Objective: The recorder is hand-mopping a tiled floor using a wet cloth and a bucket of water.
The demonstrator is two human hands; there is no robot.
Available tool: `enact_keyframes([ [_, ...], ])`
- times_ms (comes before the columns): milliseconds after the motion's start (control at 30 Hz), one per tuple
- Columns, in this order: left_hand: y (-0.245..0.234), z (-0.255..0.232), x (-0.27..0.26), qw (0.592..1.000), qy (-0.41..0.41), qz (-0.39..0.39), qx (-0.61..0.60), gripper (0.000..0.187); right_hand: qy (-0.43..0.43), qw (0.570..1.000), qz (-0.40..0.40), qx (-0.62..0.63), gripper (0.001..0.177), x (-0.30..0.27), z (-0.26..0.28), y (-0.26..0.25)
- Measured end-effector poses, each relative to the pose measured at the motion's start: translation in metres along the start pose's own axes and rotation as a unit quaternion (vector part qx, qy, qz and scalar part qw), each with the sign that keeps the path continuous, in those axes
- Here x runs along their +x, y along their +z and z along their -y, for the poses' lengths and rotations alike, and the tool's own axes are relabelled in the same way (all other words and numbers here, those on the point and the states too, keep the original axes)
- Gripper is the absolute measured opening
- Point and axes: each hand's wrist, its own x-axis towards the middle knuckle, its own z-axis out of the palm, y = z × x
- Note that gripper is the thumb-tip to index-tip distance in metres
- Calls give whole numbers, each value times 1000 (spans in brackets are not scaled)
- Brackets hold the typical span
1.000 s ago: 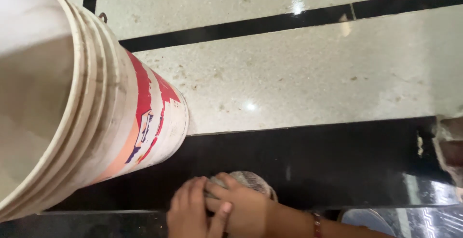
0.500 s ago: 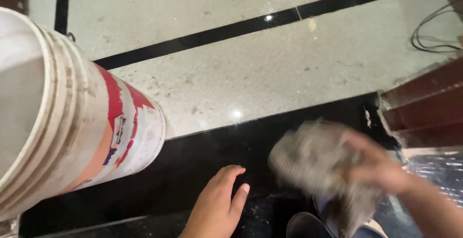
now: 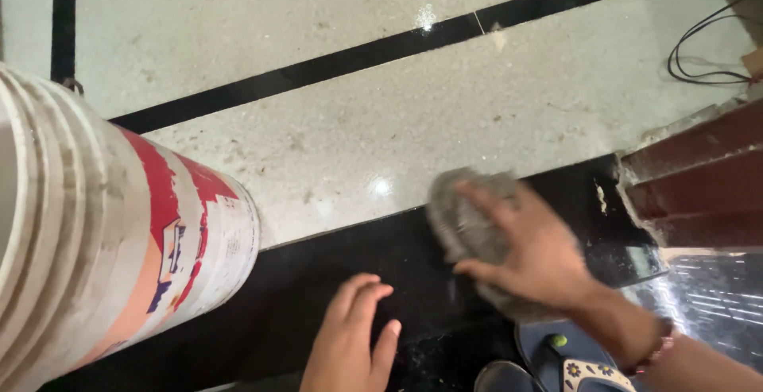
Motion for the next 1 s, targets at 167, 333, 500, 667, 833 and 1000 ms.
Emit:
enact_keyframes([
  [167,-26,-14,-1,958,106,-266,22,48,-235,971,20,50,98,-2,54,52],
  [333,-25,0,-2,955,101,-261,96,62,-390,914,49,107,60,-21,76,114],
  [500,0,12,2,960,119,-201,152,66,-397,912,69,77,40,-27,54,106],
  [667,13,-23,6,968,191,-146,66,91,-218,968,-121,29,74,-25,7,51],
  [833,25,-33,10,992,122,-32,24,89,-78,970,-228,-32,87,-32,-65,10],
  [1000,27,-29,7,995,56,71,46,87,66,964,-257,-8,78,-52,-88,-2],
])
